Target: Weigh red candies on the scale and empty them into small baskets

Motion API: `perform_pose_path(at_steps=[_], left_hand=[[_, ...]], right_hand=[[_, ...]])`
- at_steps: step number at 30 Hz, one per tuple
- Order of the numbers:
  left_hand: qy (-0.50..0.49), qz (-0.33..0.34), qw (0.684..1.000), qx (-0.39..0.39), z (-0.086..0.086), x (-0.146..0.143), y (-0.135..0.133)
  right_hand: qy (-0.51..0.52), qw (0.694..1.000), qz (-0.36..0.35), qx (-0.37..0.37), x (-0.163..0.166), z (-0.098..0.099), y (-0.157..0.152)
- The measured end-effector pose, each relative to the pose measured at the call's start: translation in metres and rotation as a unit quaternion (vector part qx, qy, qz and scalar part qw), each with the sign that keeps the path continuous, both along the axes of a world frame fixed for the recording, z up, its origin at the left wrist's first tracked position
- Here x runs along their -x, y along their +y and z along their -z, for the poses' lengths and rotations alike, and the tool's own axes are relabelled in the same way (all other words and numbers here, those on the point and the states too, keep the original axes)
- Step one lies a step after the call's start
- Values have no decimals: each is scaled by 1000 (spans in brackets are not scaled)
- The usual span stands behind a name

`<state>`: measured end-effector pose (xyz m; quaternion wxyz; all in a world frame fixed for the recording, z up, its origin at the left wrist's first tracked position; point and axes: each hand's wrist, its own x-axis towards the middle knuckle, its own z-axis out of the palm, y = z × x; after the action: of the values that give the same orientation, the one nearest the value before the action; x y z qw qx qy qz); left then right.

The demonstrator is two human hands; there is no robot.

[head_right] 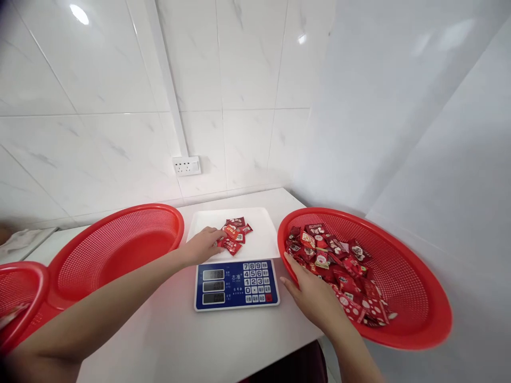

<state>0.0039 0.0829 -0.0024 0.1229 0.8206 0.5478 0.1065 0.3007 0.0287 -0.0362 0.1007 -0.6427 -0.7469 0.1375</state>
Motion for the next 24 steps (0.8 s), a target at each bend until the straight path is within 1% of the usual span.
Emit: perform_pose_path(at_steps=[4,7,10,11,13,15,16,17,18,20,22,24], left_hand=[[24,-9,1000,-17,12,-6,3],[39,-41,998,-28,11,-6,-1],[47,-86,994,-45,-3,5,-8],[48,-107,992,-55,-10,12,-11],[47,-156,984,-75,-23,32,-17],[43,-202,975,-88,-33,54,-22],[40,-221,970,-89,-36,64,-24],[38,-238,967,-88,-37,74,-26],[37,-252,963,-86,-37,81,-27],[38,-275,957,-83,-34,91,-32],[41,-283,954,-86,-31,94,-39],[39,-273,956,-95,-30,90,-52]], right_hand=[[-7,1000,-4,-14,1,-1,-2],[-11,1000,-2,-16,0,1,-1],[2,1000,-8,-28,-4,5,3],[9,999,-14,-51,-5,5,5],[28,992,-21,-119,-1,4,9],[58,983,-34,-171,13,-3,13],[77,981,-49,-172,24,-8,15],[95,980,-73,-160,38,-14,17],[108,980,-103,-132,53,-19,20],[101,980,-145,-86,86,-27,27],[62,984,-149,-71,113,-30,36],[20,988,-139,-61,131,-29,46]])
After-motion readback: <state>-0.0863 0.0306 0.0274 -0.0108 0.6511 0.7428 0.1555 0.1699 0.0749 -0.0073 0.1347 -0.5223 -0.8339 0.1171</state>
